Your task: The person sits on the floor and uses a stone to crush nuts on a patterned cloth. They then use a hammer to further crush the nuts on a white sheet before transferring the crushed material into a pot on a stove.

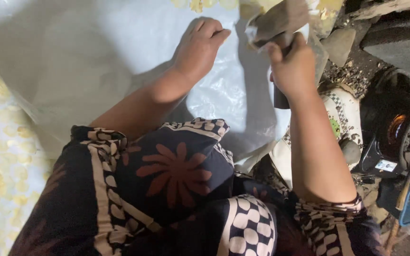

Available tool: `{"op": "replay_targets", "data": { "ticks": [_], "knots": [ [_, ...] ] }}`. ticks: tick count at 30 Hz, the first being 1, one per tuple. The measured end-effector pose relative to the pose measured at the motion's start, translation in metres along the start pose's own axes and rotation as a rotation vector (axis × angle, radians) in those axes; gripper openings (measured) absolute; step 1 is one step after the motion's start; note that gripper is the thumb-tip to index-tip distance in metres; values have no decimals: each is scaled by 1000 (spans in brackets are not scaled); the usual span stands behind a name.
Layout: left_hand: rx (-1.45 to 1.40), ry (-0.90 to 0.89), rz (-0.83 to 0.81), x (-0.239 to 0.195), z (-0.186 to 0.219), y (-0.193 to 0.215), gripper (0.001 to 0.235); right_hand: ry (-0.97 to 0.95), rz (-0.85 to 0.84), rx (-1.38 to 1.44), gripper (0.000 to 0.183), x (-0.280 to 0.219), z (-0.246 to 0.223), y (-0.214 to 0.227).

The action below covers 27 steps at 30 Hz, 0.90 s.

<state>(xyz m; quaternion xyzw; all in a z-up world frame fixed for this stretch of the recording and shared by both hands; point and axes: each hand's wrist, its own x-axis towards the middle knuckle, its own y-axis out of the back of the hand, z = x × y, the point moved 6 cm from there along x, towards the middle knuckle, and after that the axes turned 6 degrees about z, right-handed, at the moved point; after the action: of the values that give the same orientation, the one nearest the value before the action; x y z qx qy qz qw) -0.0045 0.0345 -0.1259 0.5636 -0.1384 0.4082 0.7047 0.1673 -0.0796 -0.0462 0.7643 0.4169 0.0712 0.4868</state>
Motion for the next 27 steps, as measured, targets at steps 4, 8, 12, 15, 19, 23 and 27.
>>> {"op": "replay_targets", "data": {
  "ticks": [4,8,12,15,19,23,27],
  "knots": [
    [-84,7,80,-9,-8,-17,10,238,261,63,30,-11,23,-16],
    [-71,8,111,9,-17,-25,15,225,156,13,40,7,52,-50],
    [-75,43,138,18,-20,-47,12,-8,11,144,21,-9,0,9],
    [-277,190,54,24,-22,-59,16,336,389,244,24,-33,-39,74],
    [-86,143,30,36,-7,-41,10,679,680,483,42,-58,-83,106],
    [101,179,54,15,-18,-40,20,305,503,165,37,11,-3,-13],
    [109,64,89,1,-32,2,16,252,240,-119,40,32,11,-64]
  ]
}}
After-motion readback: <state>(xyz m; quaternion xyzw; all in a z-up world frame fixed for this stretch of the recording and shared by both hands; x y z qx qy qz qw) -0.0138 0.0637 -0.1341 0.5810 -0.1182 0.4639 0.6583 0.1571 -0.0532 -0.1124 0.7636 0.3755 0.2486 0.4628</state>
